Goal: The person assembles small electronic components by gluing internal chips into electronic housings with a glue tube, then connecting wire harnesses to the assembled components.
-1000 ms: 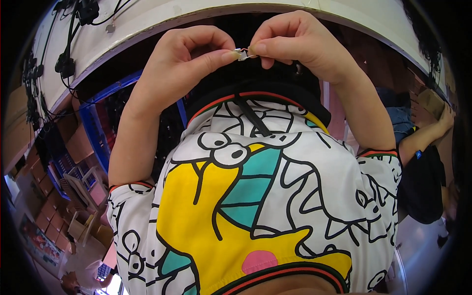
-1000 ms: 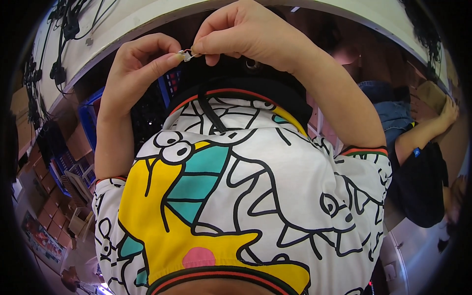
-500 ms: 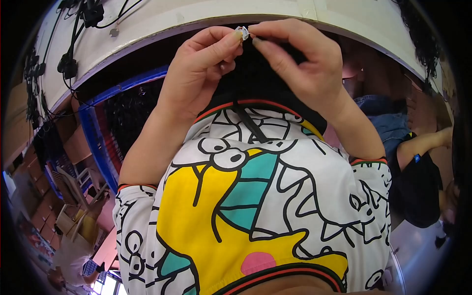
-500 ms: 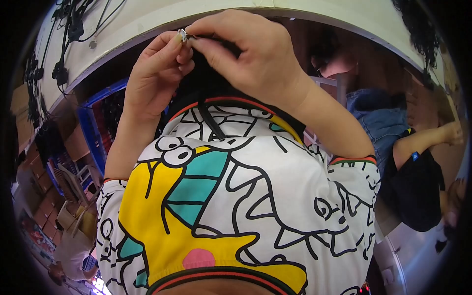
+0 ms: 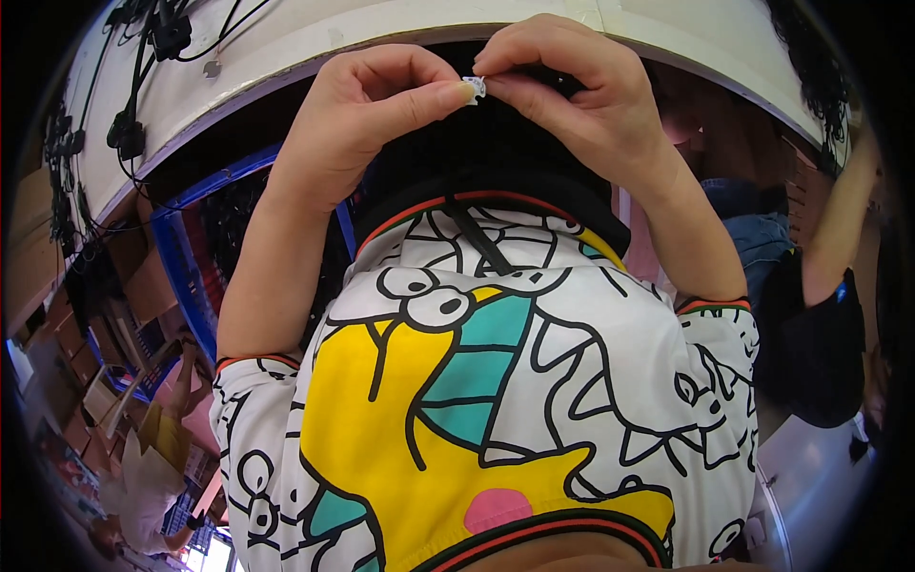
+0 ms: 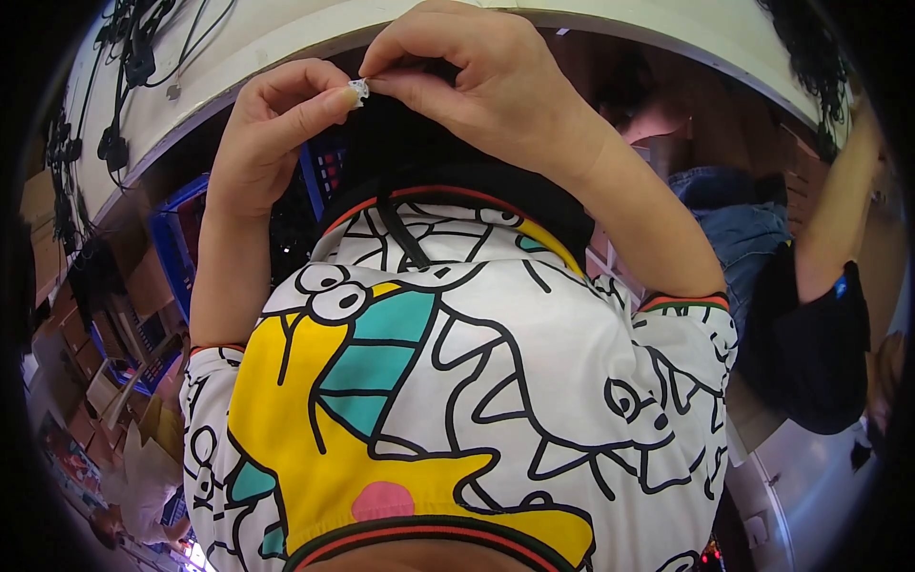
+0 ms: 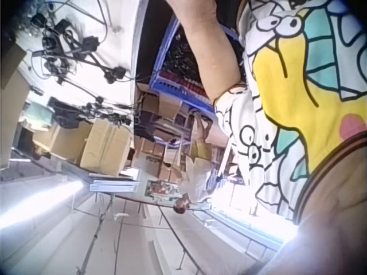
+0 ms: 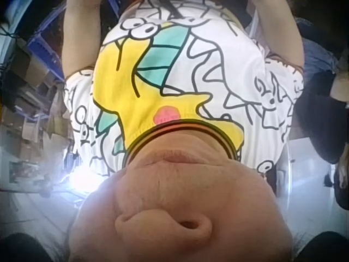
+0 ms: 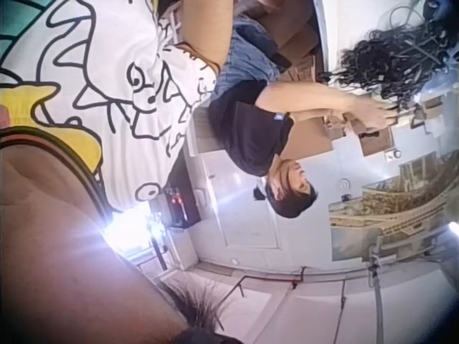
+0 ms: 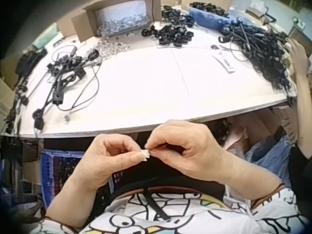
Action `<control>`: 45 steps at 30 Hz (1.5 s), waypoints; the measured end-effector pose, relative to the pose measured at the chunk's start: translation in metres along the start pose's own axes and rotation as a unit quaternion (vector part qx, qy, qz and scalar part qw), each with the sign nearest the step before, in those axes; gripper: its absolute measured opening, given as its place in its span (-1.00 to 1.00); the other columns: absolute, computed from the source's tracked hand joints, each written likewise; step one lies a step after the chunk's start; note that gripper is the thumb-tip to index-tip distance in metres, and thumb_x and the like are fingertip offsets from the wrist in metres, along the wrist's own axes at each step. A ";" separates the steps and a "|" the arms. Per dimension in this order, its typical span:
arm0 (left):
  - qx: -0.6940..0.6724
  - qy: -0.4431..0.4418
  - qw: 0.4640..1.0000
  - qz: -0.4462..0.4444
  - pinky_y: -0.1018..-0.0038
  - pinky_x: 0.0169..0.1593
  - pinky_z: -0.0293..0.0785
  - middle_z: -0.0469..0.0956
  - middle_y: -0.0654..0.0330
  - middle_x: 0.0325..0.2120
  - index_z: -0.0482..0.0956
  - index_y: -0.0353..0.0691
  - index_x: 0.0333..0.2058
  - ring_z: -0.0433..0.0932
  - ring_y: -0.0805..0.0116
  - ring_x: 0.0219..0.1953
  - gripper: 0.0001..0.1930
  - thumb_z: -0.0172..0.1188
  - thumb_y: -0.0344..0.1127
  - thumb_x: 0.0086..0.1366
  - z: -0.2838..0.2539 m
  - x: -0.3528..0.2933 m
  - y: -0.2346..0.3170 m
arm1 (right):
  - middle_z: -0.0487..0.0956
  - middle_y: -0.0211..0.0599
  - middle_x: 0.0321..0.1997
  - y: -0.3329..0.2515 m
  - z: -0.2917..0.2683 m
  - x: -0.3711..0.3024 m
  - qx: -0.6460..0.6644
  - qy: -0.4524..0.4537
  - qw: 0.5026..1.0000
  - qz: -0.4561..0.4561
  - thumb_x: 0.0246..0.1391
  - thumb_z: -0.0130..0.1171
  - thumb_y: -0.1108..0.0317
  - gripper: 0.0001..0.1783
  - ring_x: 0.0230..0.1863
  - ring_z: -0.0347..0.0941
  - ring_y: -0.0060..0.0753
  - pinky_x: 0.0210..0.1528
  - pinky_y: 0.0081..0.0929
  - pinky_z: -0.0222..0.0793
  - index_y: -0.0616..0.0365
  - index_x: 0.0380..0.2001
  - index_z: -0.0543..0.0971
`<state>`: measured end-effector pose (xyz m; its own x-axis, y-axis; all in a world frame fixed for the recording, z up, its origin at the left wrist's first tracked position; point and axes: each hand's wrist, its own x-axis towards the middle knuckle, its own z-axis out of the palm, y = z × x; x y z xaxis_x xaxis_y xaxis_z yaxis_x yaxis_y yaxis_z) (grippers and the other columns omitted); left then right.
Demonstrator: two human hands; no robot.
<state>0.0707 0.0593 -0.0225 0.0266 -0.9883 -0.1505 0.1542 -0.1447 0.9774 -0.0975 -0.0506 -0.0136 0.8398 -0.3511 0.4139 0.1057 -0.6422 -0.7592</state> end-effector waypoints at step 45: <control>-0.218 0.138 0.951 0.172 0.73 -0.55 0.09 0.40 0.21 -0.46 0.36 -0.27 -0.36 0.18 0.65 -0.63 -0.79 0.10 -0.32 0.05 0.036 0.011 0.007 | 0.50 -0.49 -0.47 -0.014 -0.012 0.017 -0.110 0.050 0.968 -0.219 -0.27 0.19 0.46 -0.80 -0.45 0.43 -0.42 -0.39 -0.53 0.35 -0.01 -0.44 0.56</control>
<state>0.0363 0.0458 -0.0122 0.3988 -0.9139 0.0754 0.4824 0.2791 0.8303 -0.0909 -0.0561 0.0108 0.6833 -0.0690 0.7269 0.3150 -0.8702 -0.3788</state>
